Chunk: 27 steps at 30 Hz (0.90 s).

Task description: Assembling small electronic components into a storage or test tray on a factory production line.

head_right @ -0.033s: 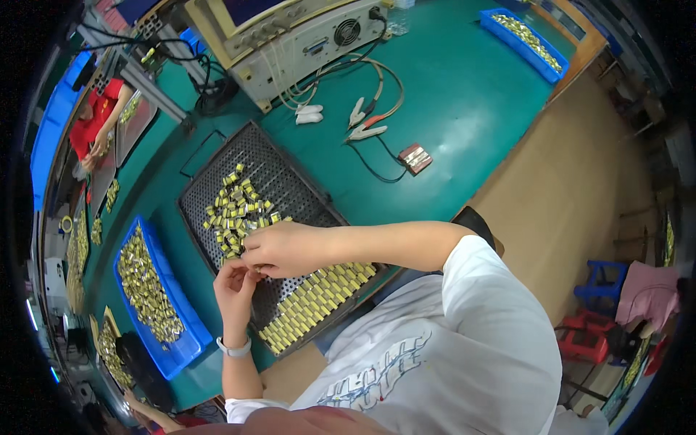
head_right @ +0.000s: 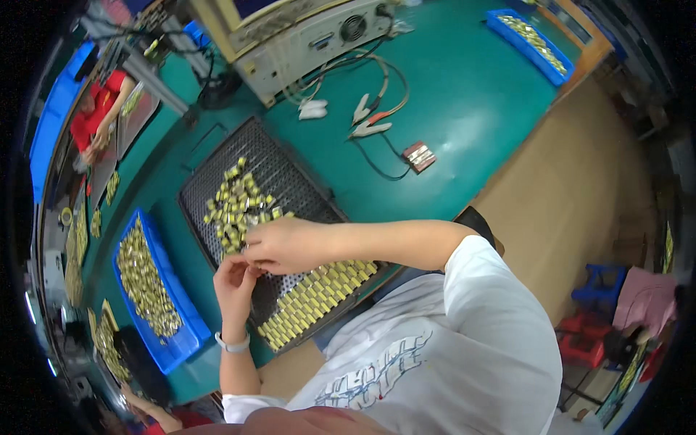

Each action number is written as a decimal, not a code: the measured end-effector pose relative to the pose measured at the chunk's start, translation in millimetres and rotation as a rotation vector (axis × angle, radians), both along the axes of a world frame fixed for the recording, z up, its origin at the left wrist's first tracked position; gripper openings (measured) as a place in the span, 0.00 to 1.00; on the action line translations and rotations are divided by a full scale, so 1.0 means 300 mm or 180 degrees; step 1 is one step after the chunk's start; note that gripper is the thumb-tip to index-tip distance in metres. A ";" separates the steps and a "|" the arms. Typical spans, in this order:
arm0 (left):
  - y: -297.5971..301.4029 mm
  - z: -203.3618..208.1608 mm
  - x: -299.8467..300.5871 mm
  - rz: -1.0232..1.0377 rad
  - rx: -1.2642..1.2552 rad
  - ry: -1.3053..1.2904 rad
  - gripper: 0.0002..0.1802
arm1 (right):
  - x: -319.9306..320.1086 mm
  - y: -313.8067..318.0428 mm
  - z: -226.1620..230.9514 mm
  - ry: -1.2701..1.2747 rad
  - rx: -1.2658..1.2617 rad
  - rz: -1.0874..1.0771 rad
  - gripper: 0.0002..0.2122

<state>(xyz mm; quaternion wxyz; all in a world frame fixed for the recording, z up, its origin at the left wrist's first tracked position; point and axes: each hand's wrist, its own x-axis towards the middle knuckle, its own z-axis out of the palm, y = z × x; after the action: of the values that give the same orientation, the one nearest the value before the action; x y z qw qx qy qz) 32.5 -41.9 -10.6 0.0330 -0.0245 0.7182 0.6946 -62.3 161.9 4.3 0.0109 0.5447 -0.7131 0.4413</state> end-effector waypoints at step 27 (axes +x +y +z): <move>-0.001 -0.002 -0.036 -0.0139 0.0669 -0.0140 0.08 | 0.000 0.021 0.040 -0.0281 0.0166 0.0056 0.10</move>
<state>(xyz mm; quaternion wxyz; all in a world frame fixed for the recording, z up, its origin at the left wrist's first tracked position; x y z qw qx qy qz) 21.8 -42.0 -11.1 0.0663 -0.0205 0.6409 0.7645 -62.2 168.2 16.2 -0.0387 0.5310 -0.7193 0.4463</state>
